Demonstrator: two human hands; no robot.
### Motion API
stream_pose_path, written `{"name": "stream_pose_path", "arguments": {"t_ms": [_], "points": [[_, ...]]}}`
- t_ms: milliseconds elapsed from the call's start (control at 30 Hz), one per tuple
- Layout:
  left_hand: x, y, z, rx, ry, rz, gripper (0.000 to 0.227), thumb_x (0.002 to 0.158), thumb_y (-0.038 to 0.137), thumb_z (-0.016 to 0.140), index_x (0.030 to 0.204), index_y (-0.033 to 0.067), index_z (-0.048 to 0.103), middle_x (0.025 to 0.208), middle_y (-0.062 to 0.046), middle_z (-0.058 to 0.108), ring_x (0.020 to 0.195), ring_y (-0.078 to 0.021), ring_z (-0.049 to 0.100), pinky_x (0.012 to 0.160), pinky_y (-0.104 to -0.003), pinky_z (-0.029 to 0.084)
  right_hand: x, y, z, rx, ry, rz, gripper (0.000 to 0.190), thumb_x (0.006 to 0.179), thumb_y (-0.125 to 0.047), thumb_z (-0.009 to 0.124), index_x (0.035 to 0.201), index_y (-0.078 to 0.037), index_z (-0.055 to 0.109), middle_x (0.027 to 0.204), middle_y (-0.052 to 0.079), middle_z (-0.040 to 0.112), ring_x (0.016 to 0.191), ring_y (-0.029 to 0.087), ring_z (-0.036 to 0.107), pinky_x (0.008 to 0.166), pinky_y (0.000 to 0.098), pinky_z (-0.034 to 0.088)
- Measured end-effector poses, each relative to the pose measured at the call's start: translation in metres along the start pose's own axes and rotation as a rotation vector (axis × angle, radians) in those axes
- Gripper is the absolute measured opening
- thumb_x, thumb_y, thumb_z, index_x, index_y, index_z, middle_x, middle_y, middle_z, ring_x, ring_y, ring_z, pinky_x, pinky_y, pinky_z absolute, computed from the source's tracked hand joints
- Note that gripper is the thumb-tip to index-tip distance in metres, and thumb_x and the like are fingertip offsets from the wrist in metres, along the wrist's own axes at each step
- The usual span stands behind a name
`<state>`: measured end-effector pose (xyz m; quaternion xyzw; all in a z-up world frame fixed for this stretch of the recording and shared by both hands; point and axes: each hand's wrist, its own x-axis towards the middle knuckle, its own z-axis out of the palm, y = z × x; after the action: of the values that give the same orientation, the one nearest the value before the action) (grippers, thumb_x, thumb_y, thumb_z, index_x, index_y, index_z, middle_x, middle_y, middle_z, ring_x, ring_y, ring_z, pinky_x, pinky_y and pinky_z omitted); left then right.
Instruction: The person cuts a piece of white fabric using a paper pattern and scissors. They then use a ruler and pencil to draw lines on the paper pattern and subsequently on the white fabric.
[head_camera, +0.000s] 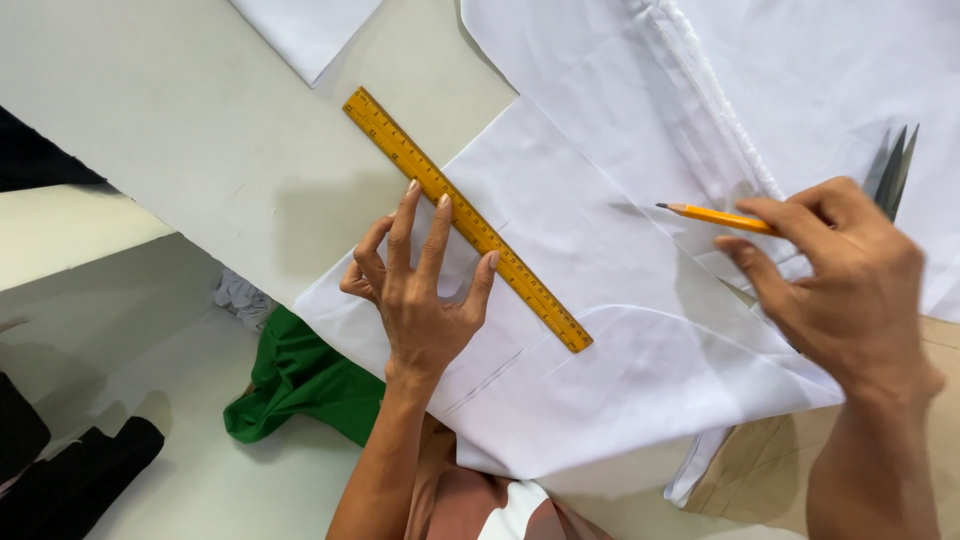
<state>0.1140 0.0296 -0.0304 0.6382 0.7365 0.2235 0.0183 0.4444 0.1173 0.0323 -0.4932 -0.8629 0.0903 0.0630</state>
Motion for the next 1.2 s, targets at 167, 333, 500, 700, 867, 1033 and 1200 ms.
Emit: {"name": "stream_pose_path", "arguments": {"t_ms": [167, 333, 500, 700, 867, 1033, 1200], "points": [[0.000, 0.000, 0.000, 0.003, 0.001, 0.003, 0.055, 0.094, 0.052, 0.078, 0.138, 0.0218, 0.065, 0.154, -0.004, 0.052, 0.127, -0.0254, 0.052, 0.100, -0.046, 0.023, 0.009, -0.021, 0.007, 0.019, -0.031, 0.137, 0.033, 0.118, -0.036, 0.064, 0.128, -0.009, 0.079, 0.103, 0.006, 0.066, 0.089, 0.023, 0.064, 0.059, 0.0364, 0.046], [0.000, 0.000, 0.000, -0.007, 0.001, -0.003, 0.055, 0.093, 0.051, 0.079, 0.138, 0.0225, 0.066, 0.154, -0.004, 0.051, 0.127, -0.0252, 0.052, 0.099, -0.046, 0.023, -0.007, 0.010, 0.015, -0.267, 0.063, 0.024, 0.013, 0.118, -0.033, 0.088, 0.127, -0.023, 0.087, 0.103, -0.001, 0.067, 0.090, 0.022, 0.061, 0.078, 0.0363, 0.042], [0.000, 0.000, 0.000, -0.008, -0.002, -0.009, 0.055, 0.093, 0.051, 0.079, 0.138, 0.0220, 0.066, 0.154, -0.004, 0.052, 0.126, -0.0248, 0.052, 0.099, -0.046, 0.023, -0.008, 0.009, 0.012, -0.231, 0.018, 0.016, 0.010, 0.117, -0.032, 0.085, 0.124, -0.025, 0.085, 0.103, -0.001, 0.067, 0.087, 0.022, 0.058, 0.079, 0.0368, 0.042], [0.000, -0.001, 0.000, -0.004, 0.004, -0.001, 0.056, 0.093, 0.052, 0.079, 0.139, 0.0218, 0.066, 0.154, -0.004, 0.052, 0.126, -0.0245, 0.052, 0.098, -0.046, 0.023, -0.004, 0.004, 0.012, -0.131, 0.001, -0.002, 0.008, 0.115, -0.027, 0.083, 0.121, -0.024, 0.084, 0.101, 0.000, 0.065, 0.088, 0.023, 0.058, 0.083, 0.0386, 0.044], [0.000, -0.001, 0.000, -0.004, 0.001, -0.006, 0.056, 0.093, 0.052, 0.079, 0.138, 0.0214, 0.067, 0.153, -0.004, 0.052, 0.126, -0.0248, 0.052, 0.098, -0.046, 0.023, -0.003, -0.002, 0.010, -0.055, 0.000, 0.032, 0.009, 0.116, -0.024, 0.082, 0.121, -0.017, 0.084, 0.099, 0.004, 0.063, 0.088, 0.025, 0.058, 0.080, 0.0398, 0.044], [0.001, 0.000, 0.000, -0.007, 0.003, -0.009, 0.055, 0.092, 0.052, 0.079, 0.136, 0.0216, 0.068, 0.153, -0.005, 0.052, 0.126, -0.0243, 0.051, 0.099, -0.047, 0.023, 0.015, -0.030, 0.015, 0.276, 0.019, 0.166, 0.034, 0.091, -0.025, 0.097, 0.109, -0.002, 0.079, 0.100, 0.011, 0.071, 0.073, 0.019, 0.058, 0.058, 0.0311, 0.046], [0.001, 0.000, -0.001, 0.012, 0.009, -0.007, 0.055, 0.094, 0.054, 0.075, 0.138, 0.0219, 0.066, 0.153, -0.005, 0.052, 0.127, -0.0240, 0.053, 0.099, -0.045, 0.022, 0.025, -0.051, 0.031, 0.323, 0.073, 0.190, 0.022, 0.096, -0.014, 0.095, 0.098, -0.005, 0.075, 0.098, 0.007, 0.072, 0.085, 0.019, 0.064, 0.064, 0.0311, 0.047]]}}
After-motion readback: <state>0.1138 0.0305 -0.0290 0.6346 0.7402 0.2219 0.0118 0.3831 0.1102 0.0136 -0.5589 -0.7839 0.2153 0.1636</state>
